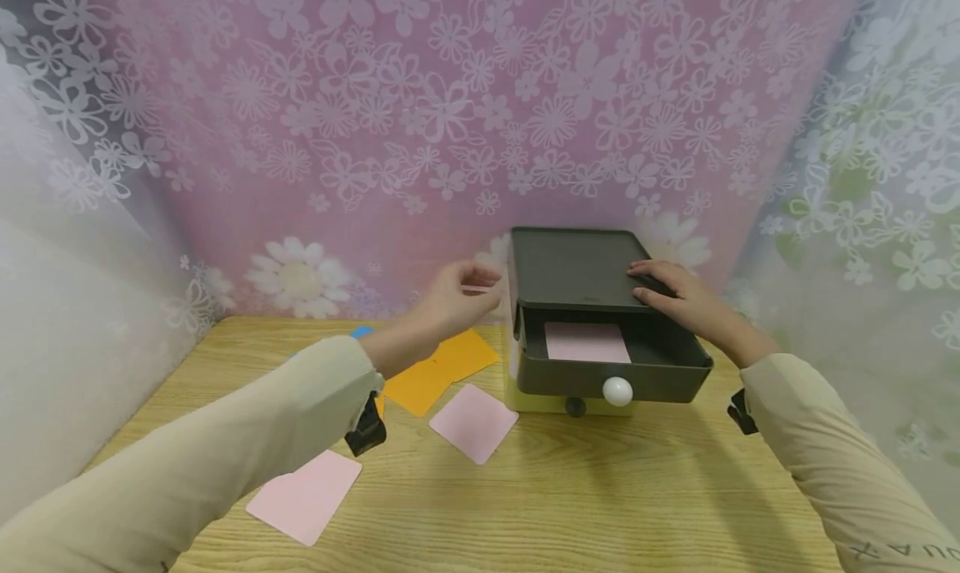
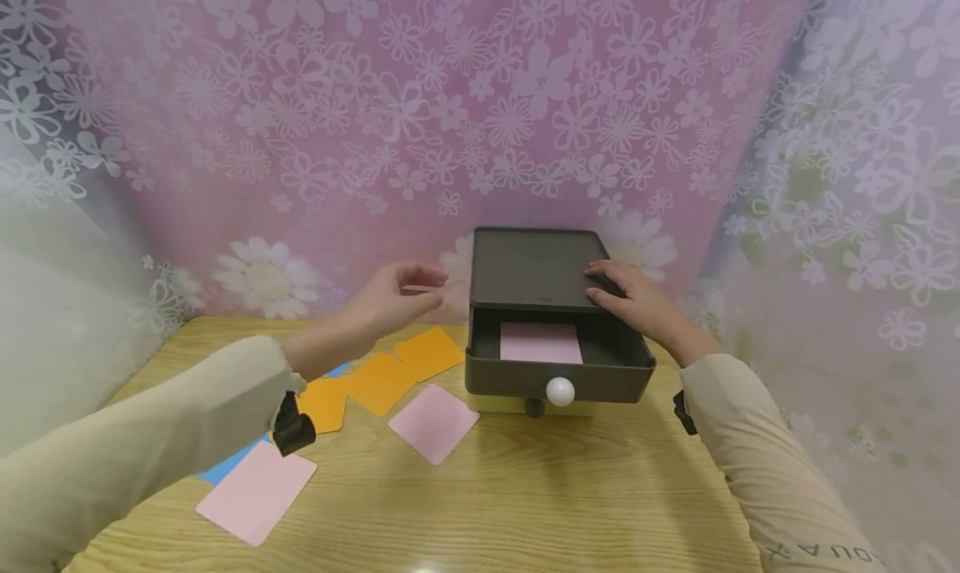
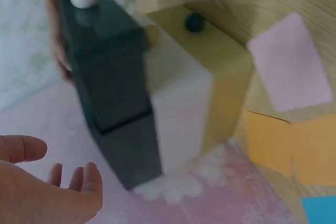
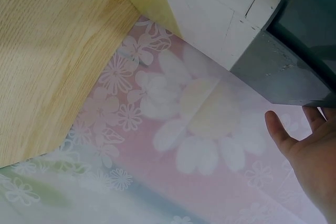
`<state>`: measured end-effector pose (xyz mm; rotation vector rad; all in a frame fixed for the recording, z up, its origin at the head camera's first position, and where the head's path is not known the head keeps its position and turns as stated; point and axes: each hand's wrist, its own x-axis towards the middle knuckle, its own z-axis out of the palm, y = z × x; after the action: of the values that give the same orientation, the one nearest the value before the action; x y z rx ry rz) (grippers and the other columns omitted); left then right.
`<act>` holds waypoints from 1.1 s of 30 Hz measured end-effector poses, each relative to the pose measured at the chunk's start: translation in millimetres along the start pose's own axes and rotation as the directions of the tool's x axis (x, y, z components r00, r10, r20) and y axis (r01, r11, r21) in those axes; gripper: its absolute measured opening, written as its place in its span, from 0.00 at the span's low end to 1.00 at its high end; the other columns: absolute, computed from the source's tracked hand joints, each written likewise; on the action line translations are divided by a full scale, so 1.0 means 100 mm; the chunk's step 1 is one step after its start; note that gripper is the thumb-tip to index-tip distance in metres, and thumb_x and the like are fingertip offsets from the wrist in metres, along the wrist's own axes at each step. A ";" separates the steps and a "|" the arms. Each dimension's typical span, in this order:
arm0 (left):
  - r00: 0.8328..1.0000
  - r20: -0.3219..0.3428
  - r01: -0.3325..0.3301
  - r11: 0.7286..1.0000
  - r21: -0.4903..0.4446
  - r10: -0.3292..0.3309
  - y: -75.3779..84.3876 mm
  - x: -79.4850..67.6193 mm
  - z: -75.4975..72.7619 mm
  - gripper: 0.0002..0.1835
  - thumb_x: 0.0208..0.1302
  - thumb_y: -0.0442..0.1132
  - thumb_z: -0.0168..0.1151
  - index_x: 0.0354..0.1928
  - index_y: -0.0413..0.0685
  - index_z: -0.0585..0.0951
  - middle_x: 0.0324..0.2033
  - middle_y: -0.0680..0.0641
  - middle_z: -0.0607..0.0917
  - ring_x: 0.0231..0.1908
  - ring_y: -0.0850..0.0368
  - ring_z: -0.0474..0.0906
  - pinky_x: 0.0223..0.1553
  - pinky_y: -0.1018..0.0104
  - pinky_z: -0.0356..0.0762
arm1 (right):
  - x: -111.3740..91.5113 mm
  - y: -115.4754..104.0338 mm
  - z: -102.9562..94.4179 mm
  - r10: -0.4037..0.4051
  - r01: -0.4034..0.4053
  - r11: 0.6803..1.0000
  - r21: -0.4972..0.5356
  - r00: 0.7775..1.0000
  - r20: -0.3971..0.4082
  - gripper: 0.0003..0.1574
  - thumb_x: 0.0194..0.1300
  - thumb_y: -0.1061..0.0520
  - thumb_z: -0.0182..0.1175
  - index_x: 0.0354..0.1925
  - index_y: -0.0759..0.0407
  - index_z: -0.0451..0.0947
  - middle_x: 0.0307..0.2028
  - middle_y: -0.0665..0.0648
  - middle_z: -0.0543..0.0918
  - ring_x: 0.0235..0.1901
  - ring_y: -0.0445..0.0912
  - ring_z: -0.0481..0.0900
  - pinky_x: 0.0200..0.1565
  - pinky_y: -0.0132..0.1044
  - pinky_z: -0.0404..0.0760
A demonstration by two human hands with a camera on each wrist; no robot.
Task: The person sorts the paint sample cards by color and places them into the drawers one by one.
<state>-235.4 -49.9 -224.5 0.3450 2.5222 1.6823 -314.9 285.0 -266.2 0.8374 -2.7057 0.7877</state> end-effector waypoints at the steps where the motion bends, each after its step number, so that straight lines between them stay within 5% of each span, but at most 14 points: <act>1: 1.000 -0.011 -0.001 1.000 0.006 0.001 -0.08 0.00 -0.02 0.17 0.64 0.37 0.54 0.54 0.43 0.72 0.54 0.43 0.74 0.56 0.49 0.70 0.55 0.57 0.72 | 0.00 0.00 0.00 0.004 -0.004 1.000 0.002 1.000 0.003 0.27 0.67 0.53 0.51 0.59 0.65 0.65 0.62 0.68 0.63 0.63 0.64 0.56 0.58 0.63 0.56; 6: 0.999 -0.045 0.005 0.988 0.152 0.002 -0.55 -0.01 -0.03 0.16 0.63 0.39 0.56 0.52 0.43 0.73 0.51 0.43 0.76 0.53 0.47 0.73 0.51 0.57 0.75 | 0.00 0.00 0.00 0.023 -0.023 1.000 0.005 1.000 0.011 0.28 0.67 0.52 0.51 0.60 0.65 0.64 0.63 0.68 0.62 0.63 0.64 0.55 0.58 0.62 0.55; 9: 0.998 -0.040 -0.032 0.959 0.282 0.045 -0.87 -0.02 0.01 0.16 0.60 0.36 0.59 0.50 0.41 0.74 0.50 0.42 0.77 0.50 0.46 0.75 0.50 0.57 0.76 | 0.00 0.01 0.01 0.035 -0.035 0.999 0.010 0.999 0.008 0.28 0.67 0.52 0.51 0.60 0.65 0.64 0.63 0.67 0.62 0.63 0.63 0.55 0.59 0.62 0.55; 17: 0.990 0.092 -0.140 0.888 0.439 0.111 -1.55 0.05 0.13 0.22 0.55 0.33 0.64 0.53 0.39 0.73 0.51 0.38 0.75 0.50 0.41 0.73 0.50 0.53 0.74 | 0.01 0.00 0.00 0.026 -0.026 1.000 0.002 1.000 -0.001 0.27 0.67 0.52 0.51 0.60 0.65 0.65 0.63 0.67 0.63 0.63 0.63 0.55 0.59 0.61 0.55; 23: 0.954 0.269 -0.248 0.845 0.473 0.130 -1.81 0.21 0.20 0.26 0.55 0.35 0.65 0.56 0.39 0.70 0.53 0.39 0.73 0.53 0.42 0.71 0.53 0.52 0.72 | 0.00 0.00 0.00 0.018 -0.018 1.000 -0.014 1.000 -0.005 0.27 0.67 0.52 0.50 0.60 0.65 0.65 0.63 0.67 0.63 0.63 0.63 0.56 0.59 0.61 0.56; 33: 0.901 0.422 -0.367 0.693 0.620 0.099 -1.90 0.37 0.23 0.32 0.52 0.46 0.68 0.59 0.49 0.69 0.57 0.49 0.72 0.58 0.50 0.67 0.59 0.56 0.67 | -0.02 0.01 0.01 0.005 -0.005 1.000 -0.008 1.000 -0.002 0.27 0.67 0.52 0.50 0.60 0.65 0.65 0.63 0.68 0.63 0.63 0.64 0.56 0.58 0.62 0.56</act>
<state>-292.6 -90.2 -406.7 0.9732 2.7732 0.5301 -314.1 285.4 -268.0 0.8273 -2.7082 0.7786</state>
